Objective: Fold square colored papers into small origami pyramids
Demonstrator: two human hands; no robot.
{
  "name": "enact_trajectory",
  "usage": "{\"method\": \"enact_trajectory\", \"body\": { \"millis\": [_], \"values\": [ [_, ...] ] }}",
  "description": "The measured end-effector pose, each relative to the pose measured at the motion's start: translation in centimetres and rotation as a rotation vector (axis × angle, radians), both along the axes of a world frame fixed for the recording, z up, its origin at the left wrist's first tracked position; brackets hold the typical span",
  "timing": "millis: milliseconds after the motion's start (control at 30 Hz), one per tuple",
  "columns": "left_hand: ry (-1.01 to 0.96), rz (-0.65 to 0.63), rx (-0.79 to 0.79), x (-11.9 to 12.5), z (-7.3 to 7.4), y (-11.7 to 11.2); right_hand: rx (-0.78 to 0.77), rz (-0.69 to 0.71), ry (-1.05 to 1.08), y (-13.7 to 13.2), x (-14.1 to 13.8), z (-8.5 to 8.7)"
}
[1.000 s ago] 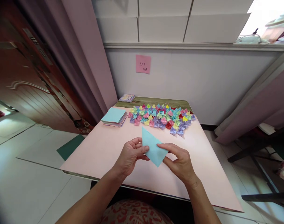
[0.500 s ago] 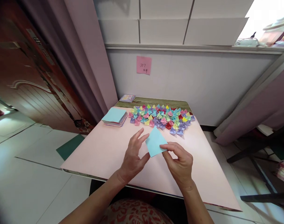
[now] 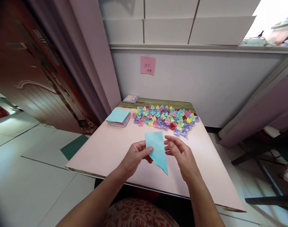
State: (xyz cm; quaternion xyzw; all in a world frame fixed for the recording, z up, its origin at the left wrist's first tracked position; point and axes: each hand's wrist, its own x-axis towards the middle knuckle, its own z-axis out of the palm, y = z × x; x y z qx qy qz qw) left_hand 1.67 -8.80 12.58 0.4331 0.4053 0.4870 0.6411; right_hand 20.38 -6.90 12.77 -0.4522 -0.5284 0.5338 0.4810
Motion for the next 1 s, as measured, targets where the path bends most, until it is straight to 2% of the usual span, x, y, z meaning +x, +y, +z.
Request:
{"method": "enact_trajectory", "body": {
  "millis": [67, 167, 300, 400, 600, 700, 833, 1000],
  "values": [
    [0.056, -0.047, 0.061, 0.1, 0.2, -0.1, -0.033, 0.097, 0.020, 0.3, -0.4, 0.2],
    [0.056, -0.042, 0.072, 0.1, 0.4, -0.2, -0.034, 0.111, 0.056, 0.5, -1.0, 0.4],
    [-0.095, -0.051, -0.141, 0.1, 0.3, 0.1, -0.020, 0.077, 0.074, 0.5, -1.5, 0.4],
    [-0.120, -0.072, -0.201, 0.1, 0.1, 0.3, -0.009, 0.084, 0.068, 0.4, -1.7, 0.3],
    [-0.082, -0.119, -0.117, 0.4, 0.0, 0.0, 0.026, 0.020, 0.019, 0.2, -2.0, 0.0],
    [-0.024, -0.075, -0.085, 0.4, -0.2, -0.1, -0.005, -0.001, 0.046, 0.2, -1.9, 0.0],
    [0.035, 0.027, -0.062, 0.3, -0.4, 0.1, -0.112, 0.044, 0.154, 0.5, -1.5, 0.2],
    [0.060, 0.011, 0.016, 0.5, -0.6, 0.3, -0.042, 0.060, 0.034, 0.7, -1.7, 0.5]
  ]
}}
